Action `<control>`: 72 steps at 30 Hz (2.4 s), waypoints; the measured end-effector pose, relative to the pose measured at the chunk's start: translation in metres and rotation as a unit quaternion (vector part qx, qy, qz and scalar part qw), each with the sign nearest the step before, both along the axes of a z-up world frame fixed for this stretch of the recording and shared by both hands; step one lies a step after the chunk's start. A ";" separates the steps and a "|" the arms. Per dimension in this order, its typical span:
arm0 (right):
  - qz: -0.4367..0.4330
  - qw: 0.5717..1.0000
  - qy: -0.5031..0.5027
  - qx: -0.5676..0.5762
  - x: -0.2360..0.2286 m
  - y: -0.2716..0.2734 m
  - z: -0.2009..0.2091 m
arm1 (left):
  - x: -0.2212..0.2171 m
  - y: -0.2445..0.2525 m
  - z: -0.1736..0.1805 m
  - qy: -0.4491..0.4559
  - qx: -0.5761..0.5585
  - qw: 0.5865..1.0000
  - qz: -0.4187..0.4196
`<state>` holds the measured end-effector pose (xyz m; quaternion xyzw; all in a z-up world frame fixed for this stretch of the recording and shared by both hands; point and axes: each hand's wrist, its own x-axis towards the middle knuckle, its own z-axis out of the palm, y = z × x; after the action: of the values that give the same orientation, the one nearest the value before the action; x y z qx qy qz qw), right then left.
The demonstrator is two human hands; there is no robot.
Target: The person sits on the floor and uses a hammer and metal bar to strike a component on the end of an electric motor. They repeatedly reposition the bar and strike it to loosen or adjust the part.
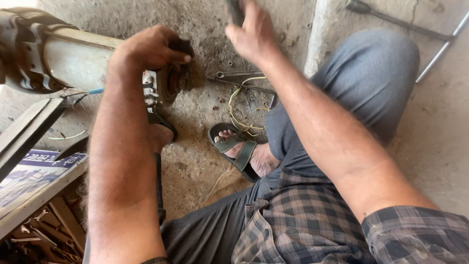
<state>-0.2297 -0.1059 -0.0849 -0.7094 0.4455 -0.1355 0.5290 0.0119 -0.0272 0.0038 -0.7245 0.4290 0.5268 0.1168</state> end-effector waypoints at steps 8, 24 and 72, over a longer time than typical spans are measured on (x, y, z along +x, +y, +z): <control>0.079 0.987 0.130 0.045 0.006 0.038 -0.018 | 0.002 -0.001 -0.007 -0.026 -0.025 0.999 -0.037; 0.209 0.952 0.206 -0.084 0.008 0.007 -0.005 | -0.006 -0.015 0.002 -0.031 0.005 0.998 -0.048; 0.027 0.998 0.025 -0.043 -0.012 0.005 -0.002 | -0.004 -0.010 0.006 -0.025 0.047 0.999 -0.010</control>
<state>-0.2418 -0.1011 -0.0873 -0.7465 0.4330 -0.1216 0.4904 0.0079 -0.0375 0.0101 -0.7267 0.4081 0.5269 0.1664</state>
